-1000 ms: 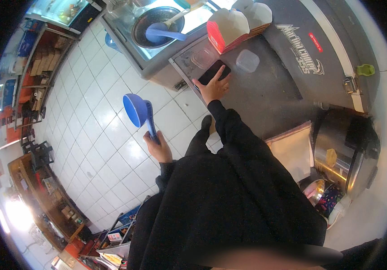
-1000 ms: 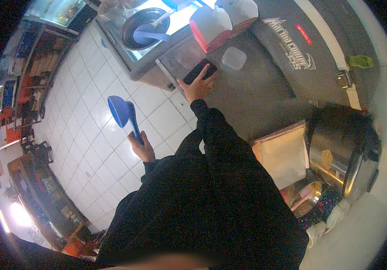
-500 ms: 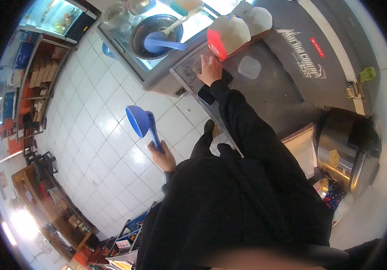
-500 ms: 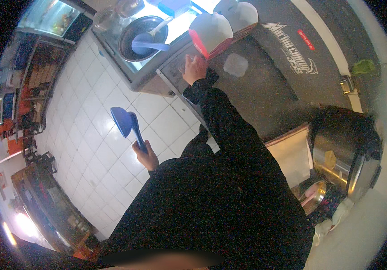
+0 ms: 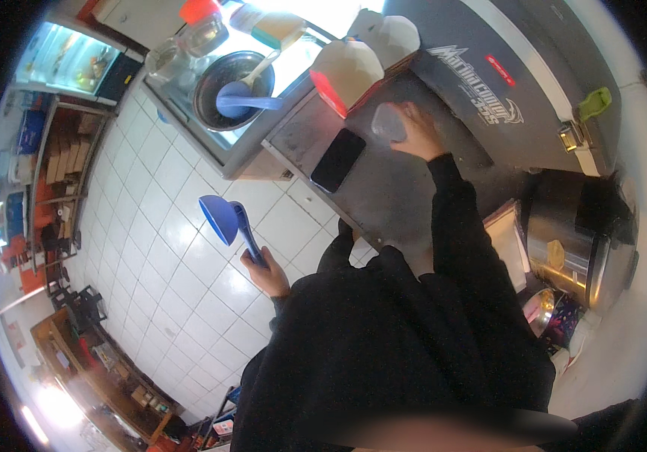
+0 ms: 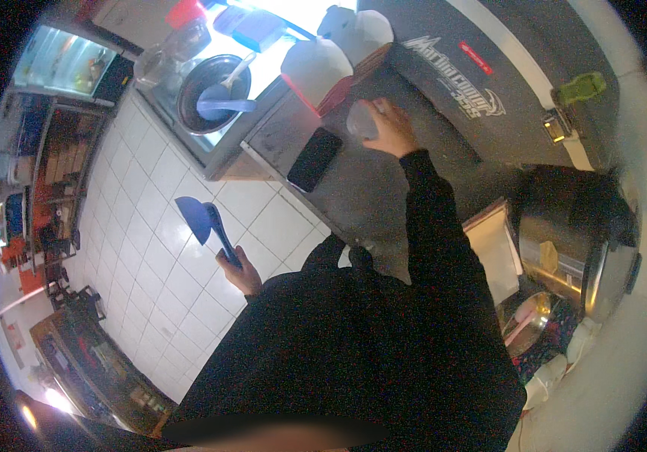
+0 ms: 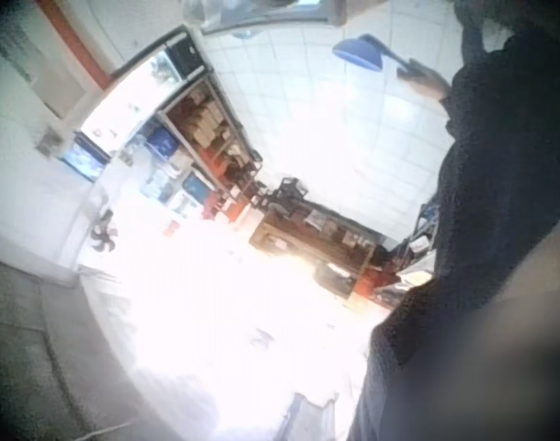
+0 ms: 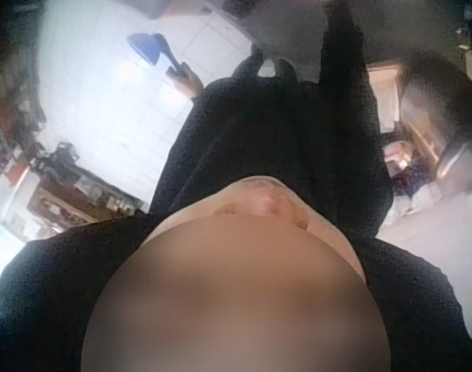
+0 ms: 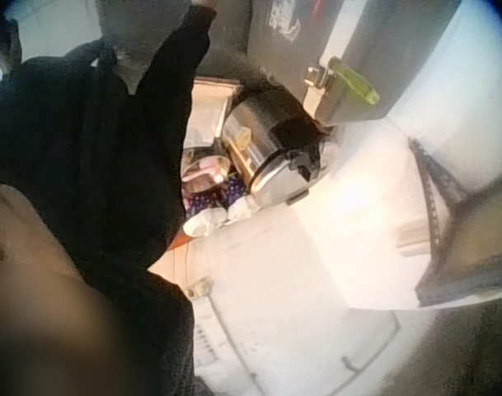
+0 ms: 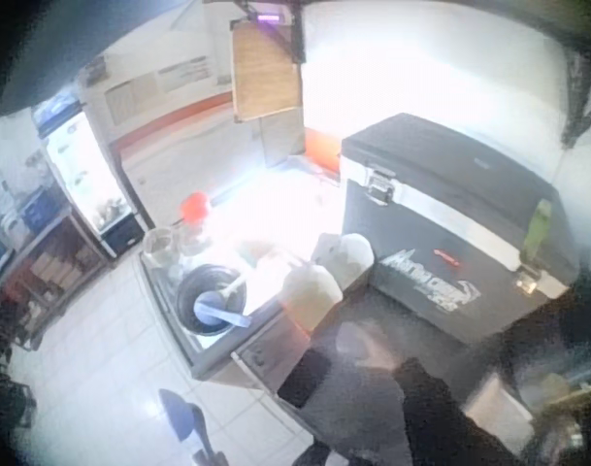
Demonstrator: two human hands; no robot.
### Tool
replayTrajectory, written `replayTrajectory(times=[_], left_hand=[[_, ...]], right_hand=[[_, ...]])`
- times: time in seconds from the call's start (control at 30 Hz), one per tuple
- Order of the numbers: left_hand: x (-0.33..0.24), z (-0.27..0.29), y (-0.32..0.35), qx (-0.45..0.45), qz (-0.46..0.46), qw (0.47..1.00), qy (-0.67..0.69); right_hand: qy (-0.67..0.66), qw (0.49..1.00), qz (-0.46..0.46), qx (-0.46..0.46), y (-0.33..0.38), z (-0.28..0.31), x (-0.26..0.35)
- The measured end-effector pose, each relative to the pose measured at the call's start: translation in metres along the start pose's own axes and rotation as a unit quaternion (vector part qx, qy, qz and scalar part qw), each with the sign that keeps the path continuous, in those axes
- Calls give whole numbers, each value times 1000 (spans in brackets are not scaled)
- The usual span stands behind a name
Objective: The person scoops a green paste from a small container into a sheet of aluminum foil, folds the foil into a sealed packet, and places it on a counter. They then handle a pink paper wrapper and a blue scoop, and scoop white rice from a large pot into a bowl.
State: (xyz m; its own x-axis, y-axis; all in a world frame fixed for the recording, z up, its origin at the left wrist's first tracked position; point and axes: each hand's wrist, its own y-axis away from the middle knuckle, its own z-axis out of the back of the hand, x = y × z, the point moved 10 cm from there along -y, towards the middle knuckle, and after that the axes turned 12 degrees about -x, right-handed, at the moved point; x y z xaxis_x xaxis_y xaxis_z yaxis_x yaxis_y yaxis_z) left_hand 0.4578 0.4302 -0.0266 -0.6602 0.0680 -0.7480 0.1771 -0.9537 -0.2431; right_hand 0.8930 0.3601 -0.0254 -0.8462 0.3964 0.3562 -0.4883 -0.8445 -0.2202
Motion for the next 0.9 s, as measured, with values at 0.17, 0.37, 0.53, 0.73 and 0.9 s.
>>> replayTrajectory(times=[0.17,0.37,0.53,0.73,0.9], left_hand=[[-27,-21,5,5,-57,998,18],[-25,-40,18,55,-58,997,5],[-43,-47,18,36,-92,995,-3],[-74,-80,33,76,-146,986,-9],[-104,-70,43,64,-157,985,17]], right_hand=[[20,998,21,55,-10,-53,-27],[3,995,-32,95,7,-45,-27],[-197,970,-77,-117,112,45,-102],[102,929,-309,-177,235,112,-298],[168,921,-352,-18,223,103,-350]])
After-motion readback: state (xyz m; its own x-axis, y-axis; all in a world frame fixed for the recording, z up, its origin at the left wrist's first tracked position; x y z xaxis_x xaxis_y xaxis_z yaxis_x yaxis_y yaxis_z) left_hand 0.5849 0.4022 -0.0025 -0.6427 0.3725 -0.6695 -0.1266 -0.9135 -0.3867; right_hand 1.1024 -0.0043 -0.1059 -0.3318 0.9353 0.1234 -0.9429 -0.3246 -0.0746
